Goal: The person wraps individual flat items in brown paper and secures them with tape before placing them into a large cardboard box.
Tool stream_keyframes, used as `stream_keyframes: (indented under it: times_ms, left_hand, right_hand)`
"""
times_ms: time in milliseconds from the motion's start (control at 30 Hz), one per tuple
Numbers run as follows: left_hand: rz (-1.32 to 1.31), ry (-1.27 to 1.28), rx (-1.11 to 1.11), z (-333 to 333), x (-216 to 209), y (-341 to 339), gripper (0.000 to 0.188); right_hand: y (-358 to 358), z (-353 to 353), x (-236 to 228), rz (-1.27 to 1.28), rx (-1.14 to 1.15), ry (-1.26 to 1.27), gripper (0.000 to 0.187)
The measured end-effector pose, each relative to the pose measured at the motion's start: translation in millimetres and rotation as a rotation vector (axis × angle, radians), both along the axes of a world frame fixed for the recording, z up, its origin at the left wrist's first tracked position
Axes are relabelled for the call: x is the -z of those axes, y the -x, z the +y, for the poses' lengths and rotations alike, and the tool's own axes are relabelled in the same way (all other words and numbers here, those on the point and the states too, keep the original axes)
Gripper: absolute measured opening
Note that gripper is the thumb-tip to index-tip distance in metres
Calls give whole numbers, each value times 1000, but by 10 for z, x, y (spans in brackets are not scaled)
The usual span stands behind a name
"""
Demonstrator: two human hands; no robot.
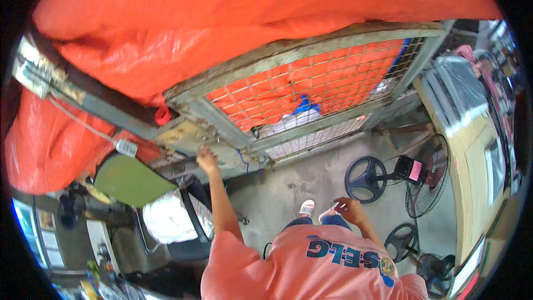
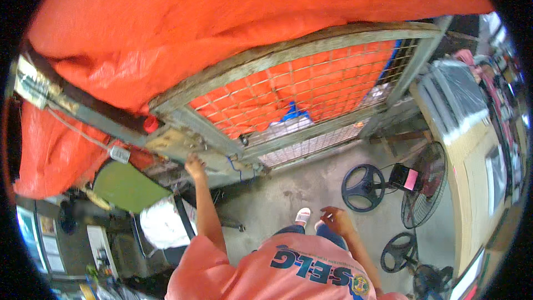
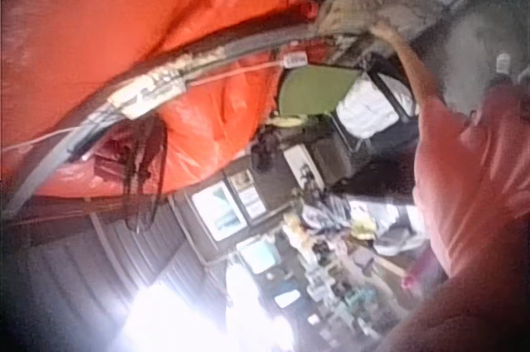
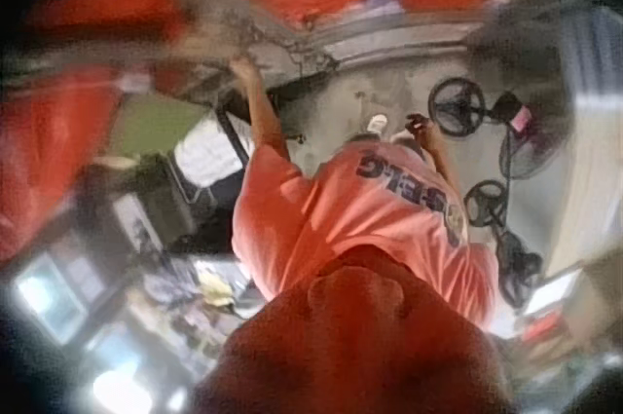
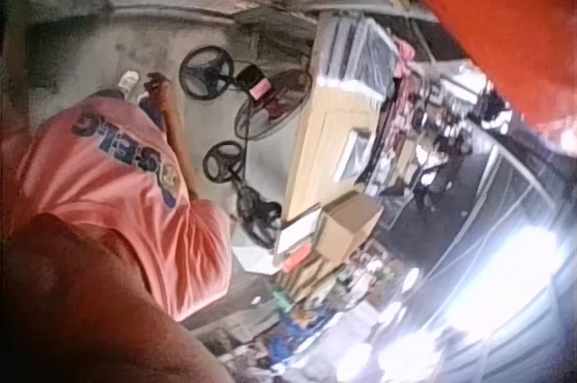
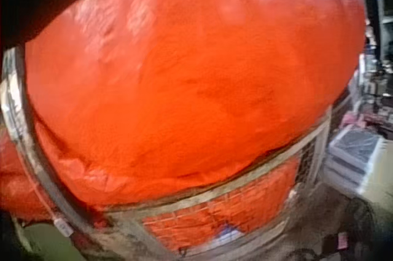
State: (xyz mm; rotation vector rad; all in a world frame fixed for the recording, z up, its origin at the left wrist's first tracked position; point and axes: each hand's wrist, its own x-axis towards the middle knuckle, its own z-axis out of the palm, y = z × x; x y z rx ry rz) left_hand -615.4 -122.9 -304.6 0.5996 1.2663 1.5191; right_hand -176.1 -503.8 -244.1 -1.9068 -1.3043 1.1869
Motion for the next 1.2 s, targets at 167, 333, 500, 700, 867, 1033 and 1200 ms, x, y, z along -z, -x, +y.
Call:
stream_keyframes:
  times_ms: [167, 333, 500, 700, 867, 1033, 1200]
  left_hand:
    - [-269, -46, -46, 108, -174, -591, 33]
    - [319, -179, -277, -121, -207, -1322, 39]
    - [795, -246, -486, -249, -547, -1612, 34]
    - [895, -177, -439, -301, -536, -1560, 15]
    - [1071, -291, -220, -314, -630, -1327, 11]
    - [1134, -376, -92, -256, -627, -1094, 9]
    - [1282, -447, -121, -222, -689, -677, 11]
  right_hand:
    - [8, -285, 152, 79, 147, 30, 31]
    - [-87, -437, 219, 19, 134, -57, 28]
    - [-265, -569, 228, -60, 204, -35, 27]
    - [-346, -618, 203, -70, 159, -48, 23]
    - [-427, -669, 265, -88, 170, -47, 24]
    - [-497, -706, 278, -117, 157, -26, 24]
    - [-566, -781, 159, -85, 283, 20, 26]
